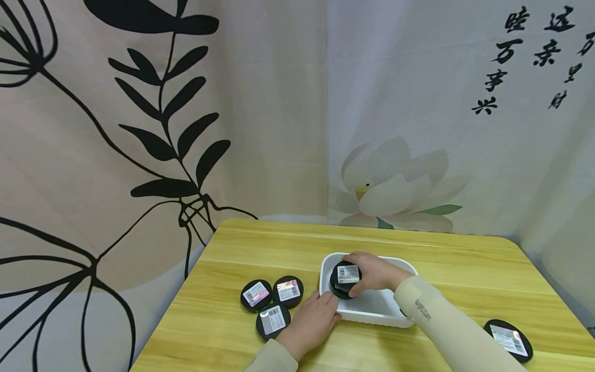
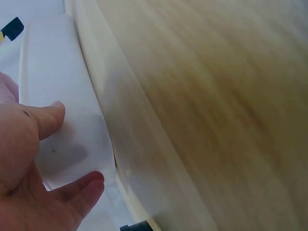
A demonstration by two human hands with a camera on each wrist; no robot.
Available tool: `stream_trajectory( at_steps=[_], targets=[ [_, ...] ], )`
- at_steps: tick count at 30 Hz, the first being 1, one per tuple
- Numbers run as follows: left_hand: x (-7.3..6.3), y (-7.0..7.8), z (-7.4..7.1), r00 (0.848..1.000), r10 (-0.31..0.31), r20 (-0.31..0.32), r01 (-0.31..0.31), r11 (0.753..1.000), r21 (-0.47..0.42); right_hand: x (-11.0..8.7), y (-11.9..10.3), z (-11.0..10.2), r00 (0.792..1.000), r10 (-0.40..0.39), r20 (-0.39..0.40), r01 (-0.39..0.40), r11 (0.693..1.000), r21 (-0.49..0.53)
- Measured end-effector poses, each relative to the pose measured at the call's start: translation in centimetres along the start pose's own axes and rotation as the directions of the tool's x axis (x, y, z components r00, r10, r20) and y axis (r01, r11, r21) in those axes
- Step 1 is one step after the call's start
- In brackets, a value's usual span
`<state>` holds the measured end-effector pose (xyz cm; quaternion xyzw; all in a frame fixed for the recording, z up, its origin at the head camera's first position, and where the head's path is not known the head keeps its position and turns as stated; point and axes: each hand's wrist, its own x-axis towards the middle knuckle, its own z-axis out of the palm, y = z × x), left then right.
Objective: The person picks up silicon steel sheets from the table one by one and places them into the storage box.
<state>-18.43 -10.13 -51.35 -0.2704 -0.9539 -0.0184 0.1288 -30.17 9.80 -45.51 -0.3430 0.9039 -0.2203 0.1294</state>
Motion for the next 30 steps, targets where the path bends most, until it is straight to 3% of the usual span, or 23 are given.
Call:
stream_trajectory(
  at_steps=[6, 14, 24, 30],
  targets=[
    [0.0, 0.0, 0.0, 1.0, 0.002, 0.007, -0.002, 1.0, -0.006, 0.3, 0.2, 0.3, 1.0, 0.028, 0.012, -0.029, 1.0, 0.012],
    [0.1, 0.0, -0.1, 1.0, -0.004, 0.012, 0.004, 1.0, 0.004, 0.8, 0.5, 0.9, 1.0, -0.013, 0.023, 0.013, 1.0, -0.008],
    [0.1, 0.1, -0.4, 0.999, -0.014, 0.051, 0.015, 1.0, -0.013, 1.4, 0.8, 1.0, 0.999, 0.015, 0.034, -0.014, 1.0, -0.024],
    [0.1, 0.1, -0.3, 0.999, -0.011, 0.039, 0.011, 1.0, -0.003, 1.5, 0.7, 1.2, 0.999, -0.026, 0.044, 0.028, 0.998, -0.049]
  ],
)
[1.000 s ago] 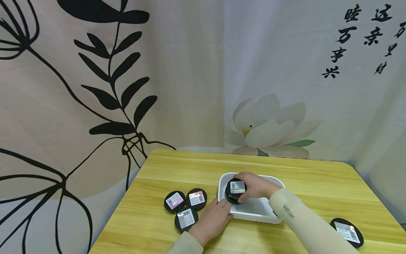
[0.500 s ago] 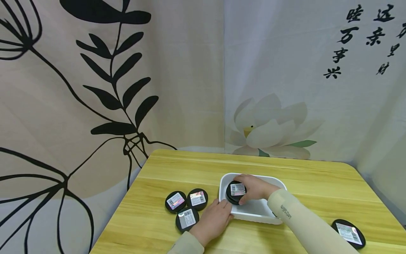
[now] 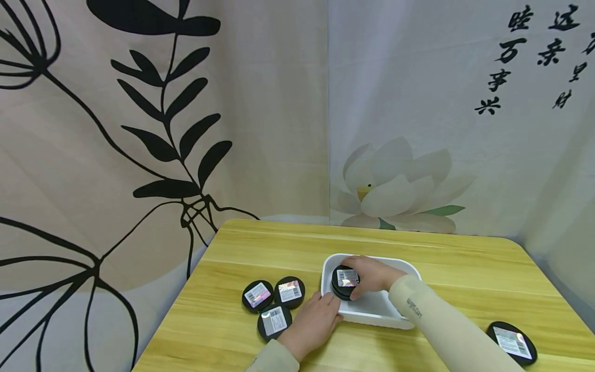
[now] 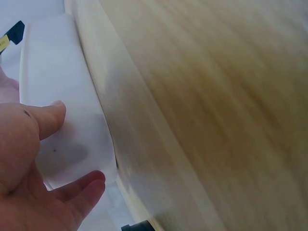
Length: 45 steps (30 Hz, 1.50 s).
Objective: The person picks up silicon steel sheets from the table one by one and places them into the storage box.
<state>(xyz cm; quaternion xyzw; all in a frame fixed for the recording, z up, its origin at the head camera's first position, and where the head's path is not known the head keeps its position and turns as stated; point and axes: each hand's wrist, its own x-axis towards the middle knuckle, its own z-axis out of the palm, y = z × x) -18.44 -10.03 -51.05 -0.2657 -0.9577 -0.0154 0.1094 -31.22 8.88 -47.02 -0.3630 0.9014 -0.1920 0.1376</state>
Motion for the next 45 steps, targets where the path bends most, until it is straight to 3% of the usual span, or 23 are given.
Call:
stream_trajectory(
  at_steps=[8, 19, 28, 45],
  targets=[
    [0.1, 0.1, 0.0, 1.0, 0.007, -0.027, -0.007, 1.0, 0.019, -0.1, -0.2, -0.1, 1.0, 0.008, -0.015, -0.009, 1.0, -0.016],
    [0.0, 0.2, -0.2, 1.0, -0.001, -0.01, 0.001, 1.0, 0.014, -0.4, -0.2, 0.0, 0.998, 0.063, -0.001, -0.063, 0.998, -0.012],
    [-0.1, 0.2, 0.1, 0.998, 0.01, -0.064, -0.009, 1.0, 0.027, -0.8, -0.4, -0.3, 0.999, 0.052, -0.018, -0.052, 0.999, -0.005],
    [-0.2, -0.1, 0.0, 1.0, -0.021, 0.005, 0.021, 1.0, -0.008, -1.9, -0.2, -0.9, 0.992, 0.114, -0.051, -0.113, 0.993, 0.035]
  ],
)
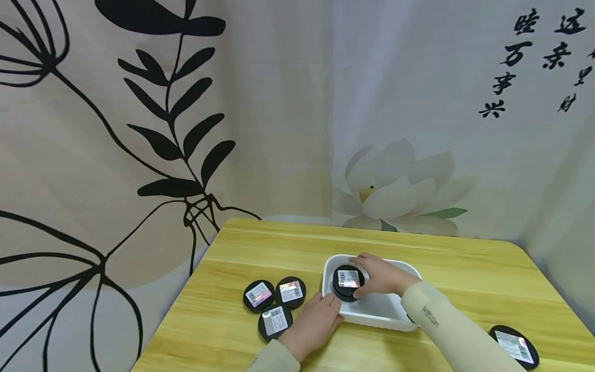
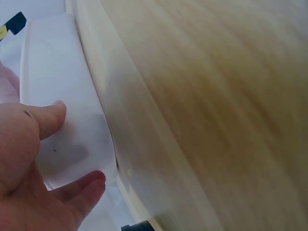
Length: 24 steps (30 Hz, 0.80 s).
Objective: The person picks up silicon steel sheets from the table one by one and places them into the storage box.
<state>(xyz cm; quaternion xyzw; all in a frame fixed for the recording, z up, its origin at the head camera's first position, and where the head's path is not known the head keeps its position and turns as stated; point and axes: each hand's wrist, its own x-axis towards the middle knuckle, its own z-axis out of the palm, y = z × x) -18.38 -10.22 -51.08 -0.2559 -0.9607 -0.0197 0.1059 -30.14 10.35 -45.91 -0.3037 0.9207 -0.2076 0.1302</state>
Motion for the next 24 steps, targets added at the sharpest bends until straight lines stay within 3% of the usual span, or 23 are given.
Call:
stream_trajectory(
  at_steps=[6, 13, 24],
  targets=[
    [0.0, 0.1, -0.1, 1.0, -0.004, 0.012, 0.004, 1.0, -0.011, -0.6, 0.3, -0.1, 0.999, 0.038, -0.027, -0.037, 0.998, 0.047],
    [0.1, 0.1, -0.1, 1.0, 0.002, 0.007, -0.002, 1.0, -0.019, -1.5, 0.9, 0.0, 0.996, 0.022, -0.088, -0.018, 0.998, 0.054],
    [0.0, -0.1, 0.5, 0.998, 0.028, -0.057, -0.028, 1.0, -0.007, -2.8, 0.9, 0.0, 0.976, -0.012, -0.22, 0.021, 0.999, 0.041]
  ],
)
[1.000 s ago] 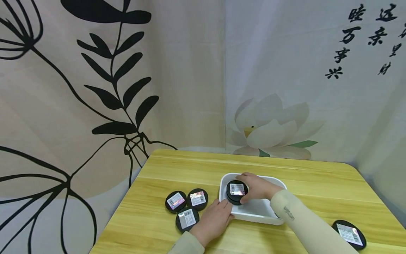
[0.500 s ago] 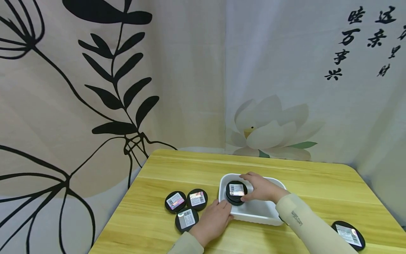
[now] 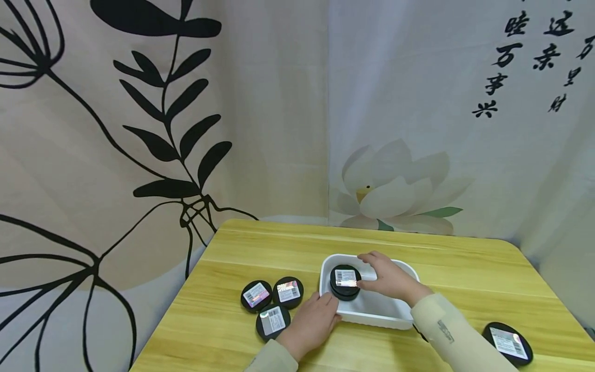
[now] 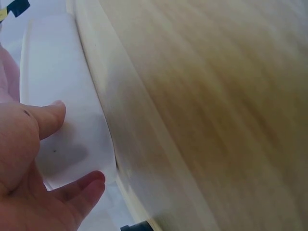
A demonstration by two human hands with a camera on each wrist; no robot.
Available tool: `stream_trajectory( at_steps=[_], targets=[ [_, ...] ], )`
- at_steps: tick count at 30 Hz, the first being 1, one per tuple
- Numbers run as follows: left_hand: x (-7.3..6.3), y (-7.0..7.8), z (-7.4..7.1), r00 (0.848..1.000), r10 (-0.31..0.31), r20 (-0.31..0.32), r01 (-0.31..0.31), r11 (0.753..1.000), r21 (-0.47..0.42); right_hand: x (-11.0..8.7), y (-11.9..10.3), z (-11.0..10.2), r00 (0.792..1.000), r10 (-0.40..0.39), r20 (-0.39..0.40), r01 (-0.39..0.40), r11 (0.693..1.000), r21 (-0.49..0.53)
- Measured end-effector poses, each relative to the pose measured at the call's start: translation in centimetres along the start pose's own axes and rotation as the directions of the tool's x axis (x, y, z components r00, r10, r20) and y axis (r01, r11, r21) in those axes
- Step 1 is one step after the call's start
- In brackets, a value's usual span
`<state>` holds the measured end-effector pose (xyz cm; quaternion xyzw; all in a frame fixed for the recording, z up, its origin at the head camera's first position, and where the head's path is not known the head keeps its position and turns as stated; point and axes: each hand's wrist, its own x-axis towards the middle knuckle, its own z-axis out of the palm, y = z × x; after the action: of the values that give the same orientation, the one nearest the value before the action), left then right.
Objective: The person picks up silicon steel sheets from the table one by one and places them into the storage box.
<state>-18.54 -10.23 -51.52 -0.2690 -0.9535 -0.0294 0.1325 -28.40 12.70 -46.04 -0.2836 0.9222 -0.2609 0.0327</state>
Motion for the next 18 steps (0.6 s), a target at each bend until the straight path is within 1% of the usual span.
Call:
stream_trajectory(
  at_steps=[4, 6, 9, 12, 18],
  targets=[
    [0.0, 0.0, 0.1, 1.0, 0.012, -0.026, -0.012, 1.0, 0.005, -0.4, 0.4, 0.3, 0.999, 0.006, -0.038, -0.006, 1.0, -0.011],
    [0.0, 0.0, 0.0, 1.0, 0.011, -0.027, -0.01, 1.0, 0.004, -0.6, 0.6, 0.4, 0.999, 0.018, -0.049, -0.018, 1.0, -0.006],
    [0.0, 0.1, -0.2, 1.0, 0.0, -0.009, 0.0, 1.0, 0.001, -0.9, 0.8, 0.6, 0.998, 0.043, -0.056, -0.042, 0.999, 0.011],
    [0.0, 0.2, -0.4, 1.0, -0.015, 0.015, 0.015, 1.0, -0.002, -1.2, 1.0, 0.6, 0.997, 0.049, -0.065, -0.048, 0.999, 0.014],
    [0.1, 0.2, -0.4, 1.0, -0.019, 0.02, 0.019, 1.0, 0.006, -1.6, 1.0, 0.8, 0.996, 0.064, -0.069, -0.062, 0.998, 0.026]
  ],
)
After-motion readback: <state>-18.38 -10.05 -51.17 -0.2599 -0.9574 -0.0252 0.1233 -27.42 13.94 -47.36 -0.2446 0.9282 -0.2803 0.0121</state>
